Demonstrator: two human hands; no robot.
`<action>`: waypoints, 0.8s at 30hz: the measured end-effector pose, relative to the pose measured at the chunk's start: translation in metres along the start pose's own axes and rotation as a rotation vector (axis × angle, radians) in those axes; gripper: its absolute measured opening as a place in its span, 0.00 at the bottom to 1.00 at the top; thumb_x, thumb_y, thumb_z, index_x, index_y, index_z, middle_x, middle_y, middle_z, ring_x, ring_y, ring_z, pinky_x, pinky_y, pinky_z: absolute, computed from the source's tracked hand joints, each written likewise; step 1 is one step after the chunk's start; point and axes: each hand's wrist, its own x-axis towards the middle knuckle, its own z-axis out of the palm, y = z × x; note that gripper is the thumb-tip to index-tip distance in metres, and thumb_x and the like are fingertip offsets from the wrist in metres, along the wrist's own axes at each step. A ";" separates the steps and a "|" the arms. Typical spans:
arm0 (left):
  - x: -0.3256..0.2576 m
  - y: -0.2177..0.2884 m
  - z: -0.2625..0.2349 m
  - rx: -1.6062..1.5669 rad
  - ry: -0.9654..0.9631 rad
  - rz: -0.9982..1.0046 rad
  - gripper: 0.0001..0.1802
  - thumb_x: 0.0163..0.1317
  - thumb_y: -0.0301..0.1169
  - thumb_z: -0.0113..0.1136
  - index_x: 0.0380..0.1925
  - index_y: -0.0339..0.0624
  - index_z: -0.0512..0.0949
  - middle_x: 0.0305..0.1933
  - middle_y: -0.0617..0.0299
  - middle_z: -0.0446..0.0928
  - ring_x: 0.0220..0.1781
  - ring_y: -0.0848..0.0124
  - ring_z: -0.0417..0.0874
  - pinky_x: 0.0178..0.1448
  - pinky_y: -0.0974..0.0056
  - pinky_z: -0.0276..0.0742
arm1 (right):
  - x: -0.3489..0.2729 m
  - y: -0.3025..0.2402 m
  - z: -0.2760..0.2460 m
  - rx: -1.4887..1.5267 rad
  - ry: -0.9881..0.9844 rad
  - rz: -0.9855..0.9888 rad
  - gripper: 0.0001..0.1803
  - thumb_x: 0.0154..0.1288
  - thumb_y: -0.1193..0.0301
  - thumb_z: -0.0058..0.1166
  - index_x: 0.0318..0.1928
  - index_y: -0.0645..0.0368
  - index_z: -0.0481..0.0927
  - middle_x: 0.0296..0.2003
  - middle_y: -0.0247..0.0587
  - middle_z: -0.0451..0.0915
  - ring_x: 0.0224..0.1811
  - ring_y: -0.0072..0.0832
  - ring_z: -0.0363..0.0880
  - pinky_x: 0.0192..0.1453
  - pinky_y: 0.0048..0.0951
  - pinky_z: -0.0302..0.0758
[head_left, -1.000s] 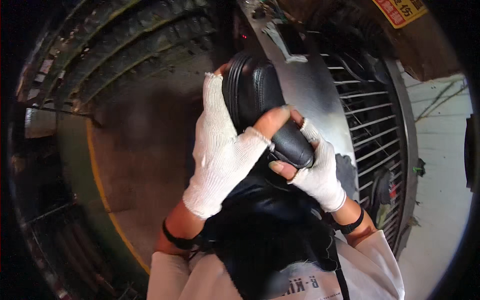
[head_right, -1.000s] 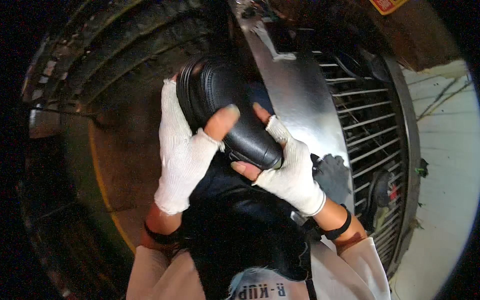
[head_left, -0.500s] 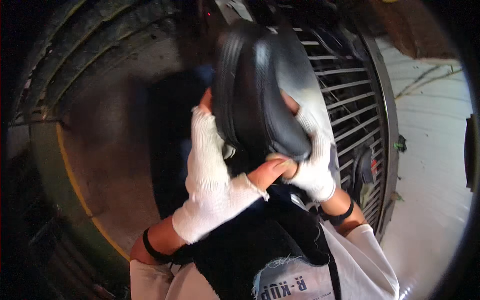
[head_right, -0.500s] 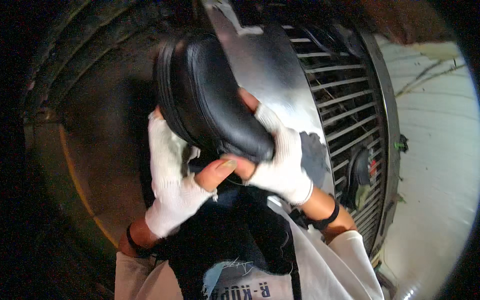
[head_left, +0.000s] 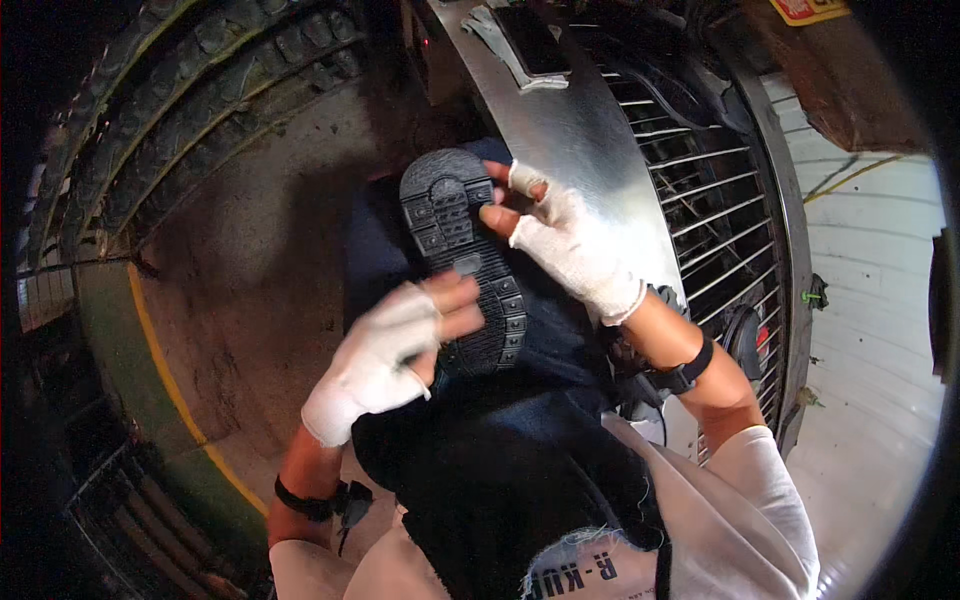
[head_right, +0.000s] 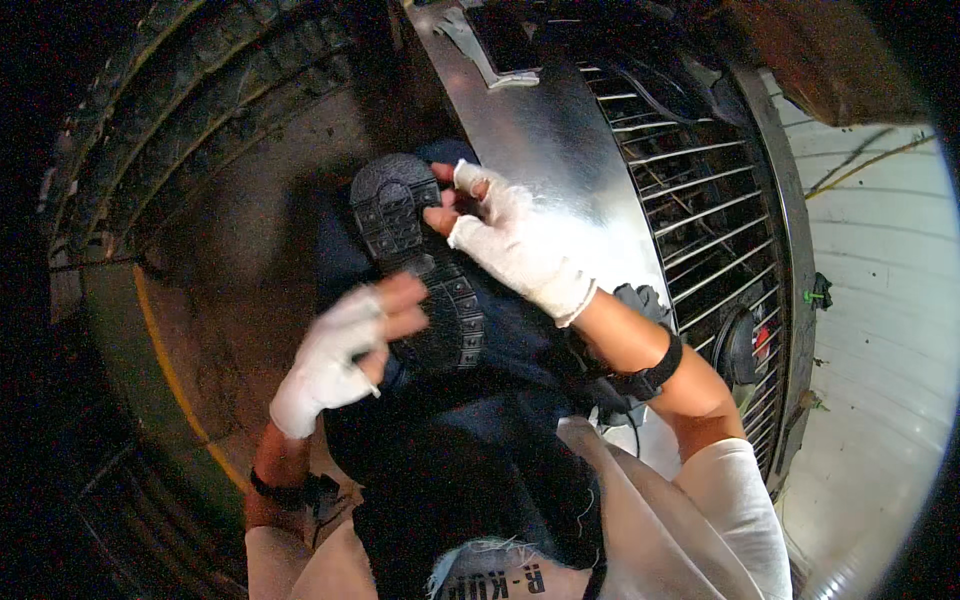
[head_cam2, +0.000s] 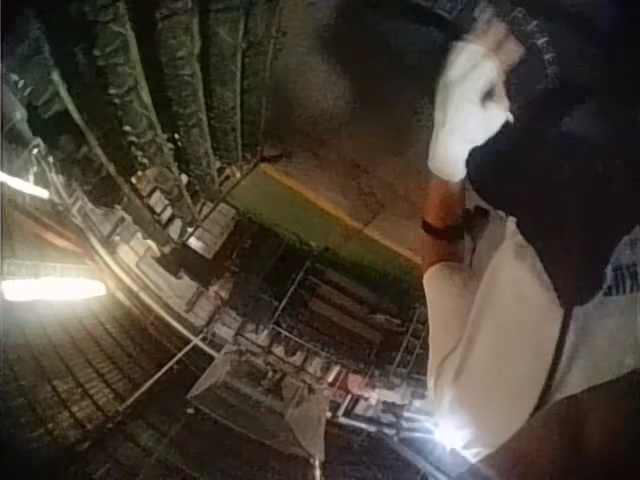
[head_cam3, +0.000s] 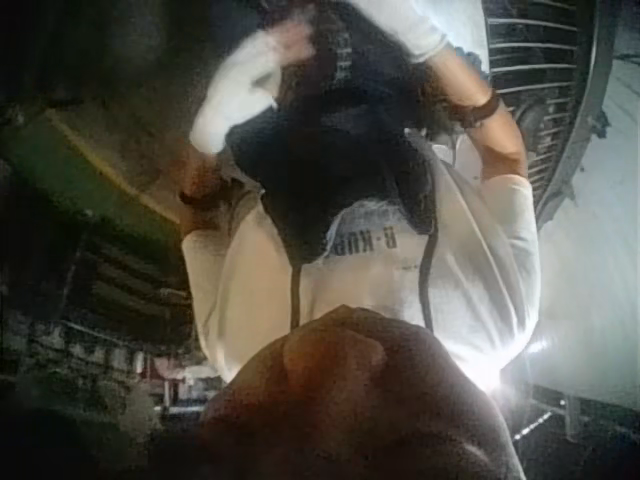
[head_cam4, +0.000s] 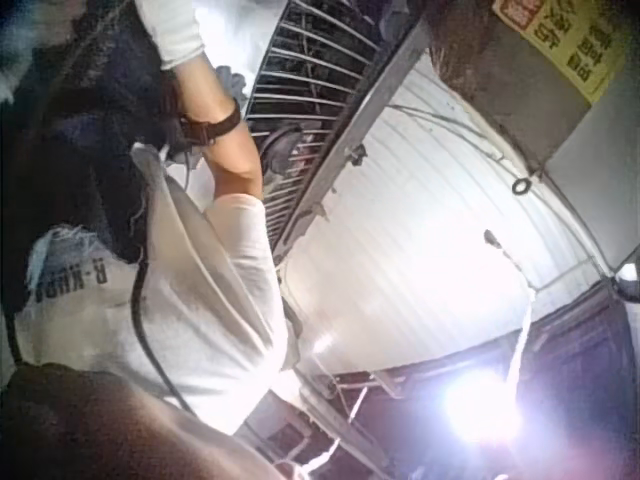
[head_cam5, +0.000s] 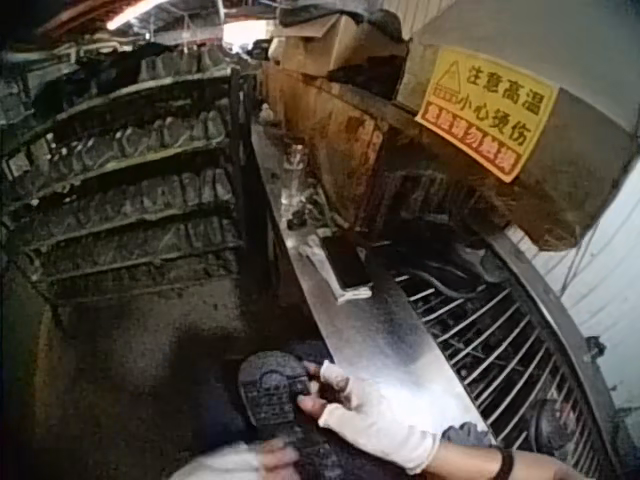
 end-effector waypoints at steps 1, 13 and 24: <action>0.004 -0.005 -0.004 -0.034 0.216 -0.011 0.31 0.49 0.14 0.55 0.57 0.43 0.77 0.69 0.52 0.69 0.72 0.57 0.67 0.71 0.55 0.66 | 0.008 -0.005 -0.006 -0.066 -0.008 0.011 0.27 0.66 0.66 0.63 0.60 0.69 0.74 0.40 0.29 0.78 0.39 0.14 0.74 0.48 0.19 0.72; 0.040 0.024 -0.019 0.013 0.173 -0.220 0.30 0.35 0.39 0.81 0.46 0.54 0.85 0.45 0.59 0.73 0.48 0.60 0.75 0.54 0.57 0.75 | -0.004 -0.064 -0.026 -0.311 -0.454 -0.216 0.19 0.57 0.55 0.65 0.36 0.59 0.82 0.35 0.38 0.75 0.43 0.39 0.77 0.45 0.35 0.73; 0.077 -0.012 -0.010 -0.305 0.470 -0.499 0.29 0.55 0.29 0.70 0.58 0.34 0.75 0.51 0.55 0.79 0.51 0.67 0.76 0.59 0.64 0.71 | 0.022 -0.014 0.005 0.355 -0.006 0.340 0.20 0.57 0.65 0.70 0.46 0.57 0.77 0.39 0.30 0.73 0.43 0.20 0.71 0.47 0.26 0.69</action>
